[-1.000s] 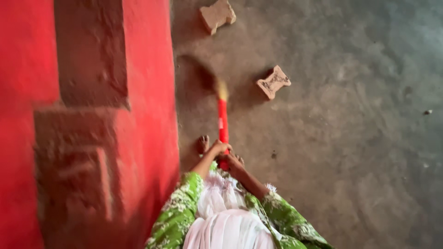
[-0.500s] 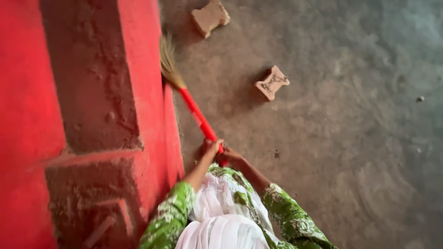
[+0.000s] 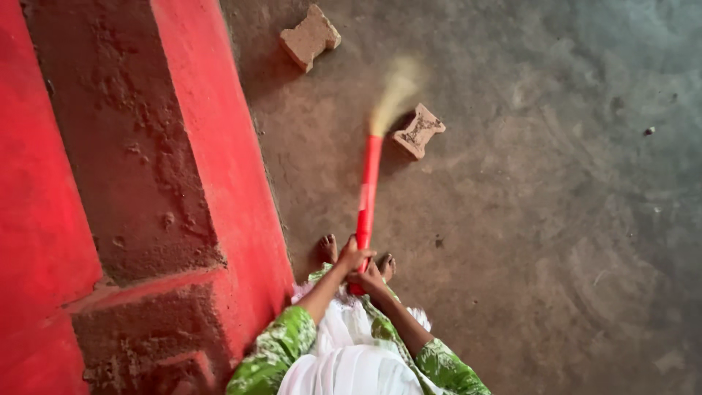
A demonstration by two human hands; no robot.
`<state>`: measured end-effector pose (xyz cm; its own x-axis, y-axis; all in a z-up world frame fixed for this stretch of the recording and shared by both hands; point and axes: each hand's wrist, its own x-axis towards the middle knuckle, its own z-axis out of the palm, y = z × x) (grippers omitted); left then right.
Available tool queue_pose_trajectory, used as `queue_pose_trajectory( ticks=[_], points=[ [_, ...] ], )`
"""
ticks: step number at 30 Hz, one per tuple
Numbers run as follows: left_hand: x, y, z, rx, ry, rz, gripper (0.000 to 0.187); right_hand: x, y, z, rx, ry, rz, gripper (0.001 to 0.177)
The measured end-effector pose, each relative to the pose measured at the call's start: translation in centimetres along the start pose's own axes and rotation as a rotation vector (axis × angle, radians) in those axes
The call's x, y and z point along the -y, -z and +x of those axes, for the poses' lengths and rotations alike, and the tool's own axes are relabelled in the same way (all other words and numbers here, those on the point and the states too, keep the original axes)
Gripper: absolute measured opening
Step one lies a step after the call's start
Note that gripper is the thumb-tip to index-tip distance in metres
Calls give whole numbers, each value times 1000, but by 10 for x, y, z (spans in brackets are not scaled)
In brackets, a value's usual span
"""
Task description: The person sweeps the concrete entryway and the corner along a wall using a broom by hand, pushing debris toward the drain.
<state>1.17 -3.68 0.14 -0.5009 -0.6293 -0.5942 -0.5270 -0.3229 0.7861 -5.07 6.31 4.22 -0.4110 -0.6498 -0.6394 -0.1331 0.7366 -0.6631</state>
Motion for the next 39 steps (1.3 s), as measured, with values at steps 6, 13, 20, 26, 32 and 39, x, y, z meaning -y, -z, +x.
queue_pose_trajectory(
  ticks=[6, 13, 20, 26, 32, 39],
  points=[
    [-14, -42, -1, -455, 203, -347, 70, -2, 64, 48, 357, -14, -211, 58],
    [-72, -17, 146, -49, 402, -21, 57, 26, 71, 129, 435, -147, 998, 25],
    [-65, -12, 143, 125, 60, -52, 75, 23, 46, 114, 201, 27, 808, 28],
    [-34, -37, 73, -120, 186, -149, 87, 2, 60, 65, 181, -247, 554, 58],
    [-53, 20, 169, -162, 422, -118, 45, 33, 49, 163, 480, -287, 845, 36],
    [-23, 54, 99, 123, 208, -302, 65, 41, -37, 91, 73, -210, 826, 43]
  ],
)
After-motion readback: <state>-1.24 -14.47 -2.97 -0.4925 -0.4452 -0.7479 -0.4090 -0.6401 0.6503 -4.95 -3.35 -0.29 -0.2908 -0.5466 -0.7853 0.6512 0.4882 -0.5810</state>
